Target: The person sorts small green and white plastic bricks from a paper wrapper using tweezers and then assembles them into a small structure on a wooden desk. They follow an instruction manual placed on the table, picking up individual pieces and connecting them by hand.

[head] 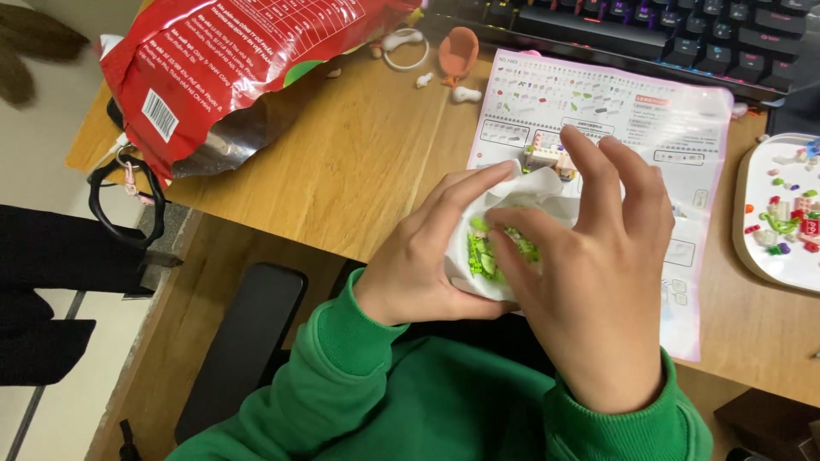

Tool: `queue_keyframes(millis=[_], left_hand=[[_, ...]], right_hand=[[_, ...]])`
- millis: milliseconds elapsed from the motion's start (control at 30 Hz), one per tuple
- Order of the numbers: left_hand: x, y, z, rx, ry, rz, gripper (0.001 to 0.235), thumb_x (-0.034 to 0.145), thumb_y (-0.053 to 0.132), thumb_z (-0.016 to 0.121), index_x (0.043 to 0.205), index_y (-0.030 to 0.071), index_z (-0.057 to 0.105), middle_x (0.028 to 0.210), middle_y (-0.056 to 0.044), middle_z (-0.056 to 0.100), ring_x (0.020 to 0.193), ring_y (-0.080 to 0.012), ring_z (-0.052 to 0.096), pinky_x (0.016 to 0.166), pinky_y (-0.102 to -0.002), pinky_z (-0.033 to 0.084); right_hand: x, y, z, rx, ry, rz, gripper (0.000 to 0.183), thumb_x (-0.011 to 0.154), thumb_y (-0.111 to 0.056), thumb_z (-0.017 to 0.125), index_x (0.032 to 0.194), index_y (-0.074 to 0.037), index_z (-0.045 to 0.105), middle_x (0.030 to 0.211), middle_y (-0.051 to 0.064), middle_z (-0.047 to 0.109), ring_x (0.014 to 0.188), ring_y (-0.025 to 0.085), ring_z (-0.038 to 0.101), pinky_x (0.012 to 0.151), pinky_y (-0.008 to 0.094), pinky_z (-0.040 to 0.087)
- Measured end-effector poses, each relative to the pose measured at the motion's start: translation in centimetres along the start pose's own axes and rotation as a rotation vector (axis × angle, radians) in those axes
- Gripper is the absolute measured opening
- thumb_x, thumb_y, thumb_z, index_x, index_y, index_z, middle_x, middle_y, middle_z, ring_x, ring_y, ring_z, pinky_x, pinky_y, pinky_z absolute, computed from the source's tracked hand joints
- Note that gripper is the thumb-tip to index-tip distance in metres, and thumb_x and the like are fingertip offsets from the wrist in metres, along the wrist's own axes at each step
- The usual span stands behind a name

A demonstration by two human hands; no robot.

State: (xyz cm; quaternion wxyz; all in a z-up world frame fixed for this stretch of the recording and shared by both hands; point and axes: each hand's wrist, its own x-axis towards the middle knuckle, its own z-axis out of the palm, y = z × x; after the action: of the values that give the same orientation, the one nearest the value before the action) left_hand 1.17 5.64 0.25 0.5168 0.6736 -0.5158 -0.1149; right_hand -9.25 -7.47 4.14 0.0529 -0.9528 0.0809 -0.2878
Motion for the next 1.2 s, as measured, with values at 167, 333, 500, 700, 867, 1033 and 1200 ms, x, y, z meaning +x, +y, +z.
queue_keyframes(millis=[167,333,500,700,867,1033,1200], left_hand=[[0.0,-0.3,0.2,0.017,0.044,0.042,0.095,0.07,0.017,0.091,0.145,0.006,0.033,0.146,-0.014,0.047,0.138,-0.0291,0.053,0.116,-0.036,0.047],[-0.1,-0.1,0.0,0.004,0.057,0.038,0.096,0.069,0.018,0.091,0.144,0.006,0.033,0.144,-0.015,0.048,0.138,-0.0298,0.051,0.118,-0.038,0.046],[-0.2,-0.1,0.0,0.007,0.069,0.012,0.1,0.067,0.02,0.093,0.146,0.008,0.032,0.146,-0.014,0.048,0.139,-0.0285,0.05,0.119,-0.038,0.045],[-0.4,-1.5,0.1,0.108,0.204,-0.009,0.106,0.059,0.033,0.095,0.141,0.004,0.035,0.137,-0.02,0.049,0.124,-0.033,0.056,0.107,-0.047,0.052],[-0.1,-0.8,0.0,0.096,0.241,-0.017,0.103,0.064,0.03,0.093,0.141,0.002,0.032,0.14,-0.018,0.047,0.131,-0.0329,0.053,0.112,-0.043,0.05],[-0.1,-0.5,0.1,0.11,0.245,-0.079,0.102,0.063,0.031,0.092,0.142,0.003,0.034,0.141,-0.016,0.047,0.133,-0.0322,0.051,0.113,-0.042,0.046],[-0.2,-0.5,0.1,0.118,0.255,-0.093,0.104,0.061,0.033,0.092,0.141,0.003,0.034,0.142,-0.015,0.048,0.133,-0.0306,0.052,0.114,-0.04,0.045]], right_hand=[[0.0,0.2,0.3,0.006,-0.038,0.042,0.011,0.087,-0.022,0.078,0.085,-0.015,0.07,0.13,0.019,0.051,0.127,0.041,0.041,0.098,0.058,0.04],[0.3,0.3,0.1,0.103,-0.067,0.027,0.013,0.089,-0.022,0.076,0.089,-0.012,0.068,0.129,0.02,0.049,0.13,0.042,0.038,0.103,0.058,0.035],[0.5,0.3,-0.6,0.182,-0.047,0.037,0.023,0.086,-0.026,0.08,0.095,-0.011,0.066,0.133,0.023,0.047,0.132,0.043,0.035,0.111,0.055,0.029],[-2.1,4.7,-3.5,0.219,0.017,0.237,0.005,0.106,0.003,0.07,0.109,0.006,0.068,0.139,0.03,0.038,0.143,0.048,0.038,0.128,0.061,0.025],[-4.8,8.2,-2.1,0.111,-0.051,0.412,0.01,0.104,-0.012,0.072,0.107,-0.002,0.072,0.136,0.026,0.043,0.132,0.044,0.036,0.105,0.054,0.033],[-4.2,7.7,-2.2,0.155,-0.104,0.388,0.016,0.103,-0.018,0.063,0.107,-0.007,0.074,0.132,0.023,0.046,0.129,0.043,0.035,0.109,0.057,0.025],[-4.8,7.7,-3.3,0.094,-0.027,0.385,0.013,0.108,-0.005,0.063,0.11,-0.005,0.076,0.136,0.024,0.048,0.131,0.041,0.038,0.11,0.053,0.029]])
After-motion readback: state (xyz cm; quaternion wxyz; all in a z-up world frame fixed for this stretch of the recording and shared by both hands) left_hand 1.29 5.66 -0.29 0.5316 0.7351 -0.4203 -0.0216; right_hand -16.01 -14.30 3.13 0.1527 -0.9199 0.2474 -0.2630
